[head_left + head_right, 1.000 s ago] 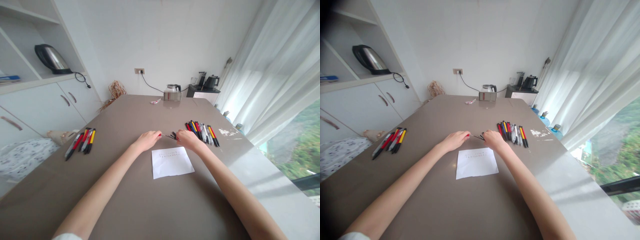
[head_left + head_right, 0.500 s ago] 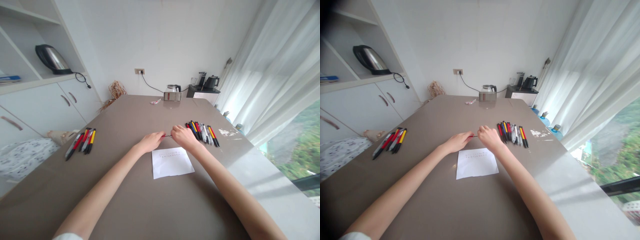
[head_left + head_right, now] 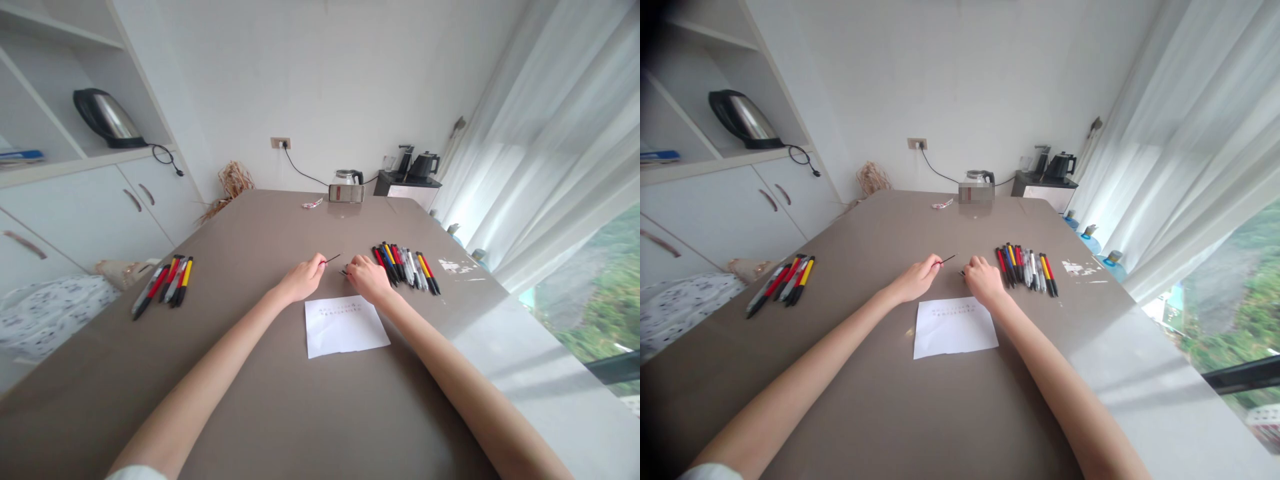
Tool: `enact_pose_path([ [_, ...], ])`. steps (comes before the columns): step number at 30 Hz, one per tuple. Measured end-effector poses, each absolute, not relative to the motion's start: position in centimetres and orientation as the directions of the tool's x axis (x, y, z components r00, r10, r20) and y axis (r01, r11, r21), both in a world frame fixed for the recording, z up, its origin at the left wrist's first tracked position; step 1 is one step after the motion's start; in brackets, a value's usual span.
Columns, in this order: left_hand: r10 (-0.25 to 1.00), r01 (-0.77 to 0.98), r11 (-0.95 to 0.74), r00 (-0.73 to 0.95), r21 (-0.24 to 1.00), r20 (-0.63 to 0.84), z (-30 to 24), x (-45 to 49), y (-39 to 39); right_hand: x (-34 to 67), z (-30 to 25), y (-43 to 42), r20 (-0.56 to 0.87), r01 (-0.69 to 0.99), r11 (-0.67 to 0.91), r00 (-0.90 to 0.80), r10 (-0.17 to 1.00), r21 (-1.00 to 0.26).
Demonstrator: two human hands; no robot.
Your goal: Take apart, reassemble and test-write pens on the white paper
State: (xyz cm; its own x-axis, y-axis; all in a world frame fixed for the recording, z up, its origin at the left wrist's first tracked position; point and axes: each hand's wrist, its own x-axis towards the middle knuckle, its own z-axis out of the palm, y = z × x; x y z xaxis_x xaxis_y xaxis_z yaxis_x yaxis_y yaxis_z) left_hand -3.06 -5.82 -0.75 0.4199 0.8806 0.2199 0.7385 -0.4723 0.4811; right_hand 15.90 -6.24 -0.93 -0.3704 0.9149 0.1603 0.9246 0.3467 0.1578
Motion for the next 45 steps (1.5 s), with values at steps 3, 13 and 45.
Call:
enact_pose_path([
  [3,0.882,0.739,-0.470,0.413,0.483,0.226,-0.8,-3.1,-5.8,15.6,-1.2,-6.3,0.142,0.931,0.337,-0.355,0.924,0.140],
  [13,0.872,0.735,-0.489,0.432,0.471,0.231,-0.9,-3.2,-5.8,15.2,-1.2,-6.6,0.164,0.930,0.330,-0.356,0.920,0.163],
  [45,0.845,0.850,-0.516,0.484,0.108,0.226,-1.0,-3.2,-6.0,16.6,2.0,-6.7,0.223,0.903,0.407,-0.429,0.875,0.141],
])
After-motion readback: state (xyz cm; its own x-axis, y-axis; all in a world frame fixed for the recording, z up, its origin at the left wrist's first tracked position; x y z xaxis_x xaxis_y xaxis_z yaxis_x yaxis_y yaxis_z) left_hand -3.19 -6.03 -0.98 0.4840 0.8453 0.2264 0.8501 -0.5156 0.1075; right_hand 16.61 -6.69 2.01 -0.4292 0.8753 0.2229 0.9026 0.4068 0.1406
